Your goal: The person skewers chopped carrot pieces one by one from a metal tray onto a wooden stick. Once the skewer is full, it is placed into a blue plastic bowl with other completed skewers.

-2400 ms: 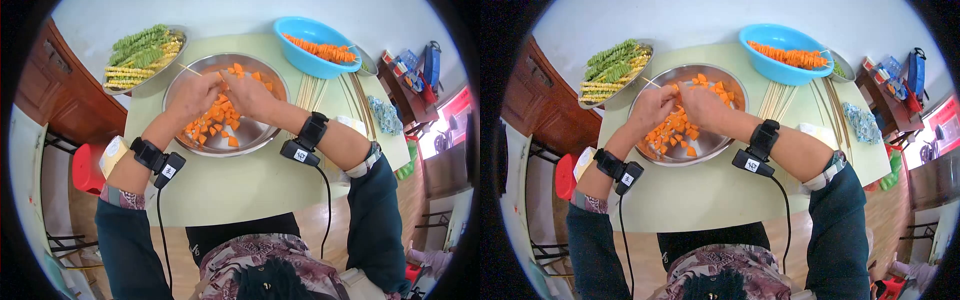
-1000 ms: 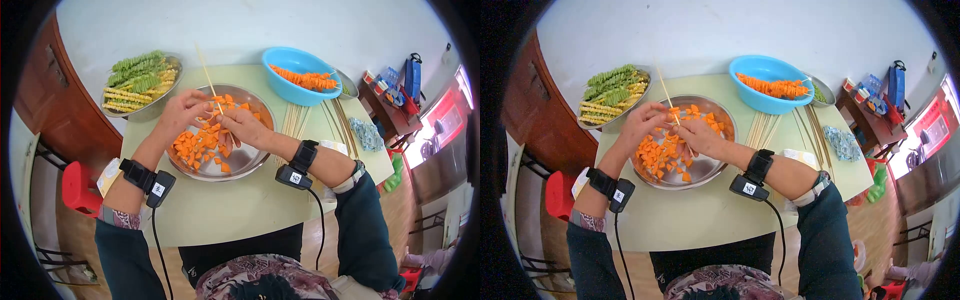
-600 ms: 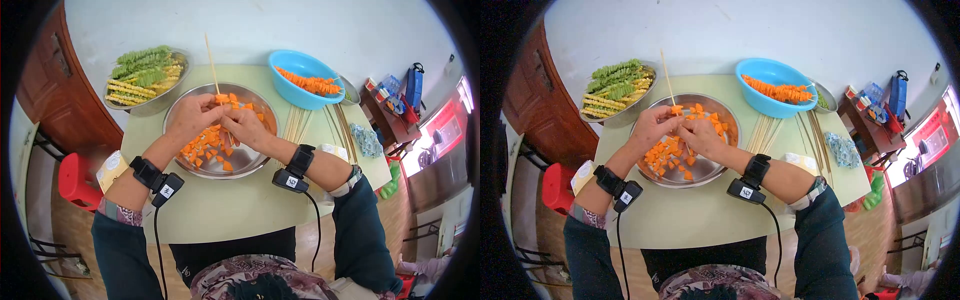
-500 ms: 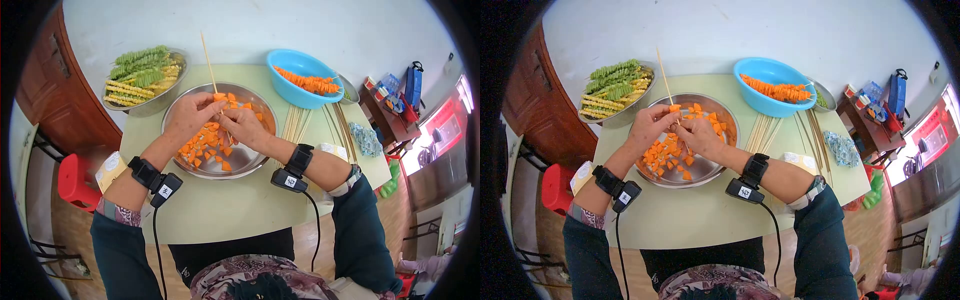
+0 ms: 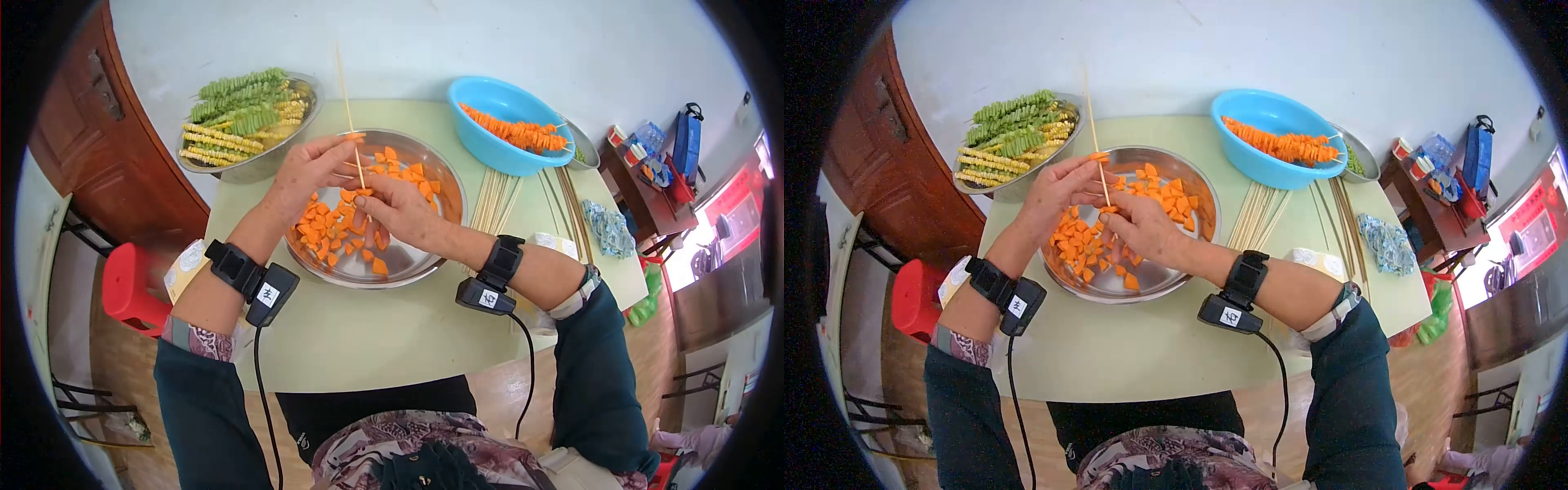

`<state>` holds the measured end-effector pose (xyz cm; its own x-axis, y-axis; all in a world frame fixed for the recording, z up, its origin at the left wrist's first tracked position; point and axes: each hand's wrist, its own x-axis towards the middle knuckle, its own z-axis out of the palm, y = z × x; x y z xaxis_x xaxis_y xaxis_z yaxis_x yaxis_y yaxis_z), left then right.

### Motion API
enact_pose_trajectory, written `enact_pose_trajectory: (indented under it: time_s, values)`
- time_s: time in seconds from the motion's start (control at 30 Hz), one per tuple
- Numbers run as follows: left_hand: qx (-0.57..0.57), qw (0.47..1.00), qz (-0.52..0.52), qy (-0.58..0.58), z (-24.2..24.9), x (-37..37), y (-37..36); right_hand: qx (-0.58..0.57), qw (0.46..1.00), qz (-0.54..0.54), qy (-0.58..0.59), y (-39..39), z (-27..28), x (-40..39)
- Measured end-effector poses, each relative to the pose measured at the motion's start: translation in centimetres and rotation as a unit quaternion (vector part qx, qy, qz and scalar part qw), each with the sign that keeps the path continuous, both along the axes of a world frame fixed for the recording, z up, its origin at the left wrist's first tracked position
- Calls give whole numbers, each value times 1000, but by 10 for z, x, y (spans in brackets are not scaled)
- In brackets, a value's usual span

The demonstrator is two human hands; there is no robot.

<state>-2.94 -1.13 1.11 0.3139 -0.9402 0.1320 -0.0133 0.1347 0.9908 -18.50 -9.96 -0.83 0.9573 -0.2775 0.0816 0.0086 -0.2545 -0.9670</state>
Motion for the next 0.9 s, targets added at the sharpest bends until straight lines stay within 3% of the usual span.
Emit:
enact_pose_trajectory:
  time_s: [0.23, 0.47, 0.57, 0.73, 0.9]
  values:
    - [-39, 986, -97, 129, 2, 2, -2, 79, 995, 58, -15, -4, 3, 0]
    - [-51, 977, -145, 150, 4, -1, -1, 96, 988, 119, 4, -6, 8, -2]
    - [-72, 978, -126, 149, 6, 2, -1, 121, 986, 108, -34, -6, 6, 0]
    - [-64, 985, -69, 146, 4, 5, -1, 48, 998, -2, -33, -1, 2, -2]
    - [-85, 984, -71, 142, 5, -2, -2, 30, 999, -10, -33, -2, 2, -1]
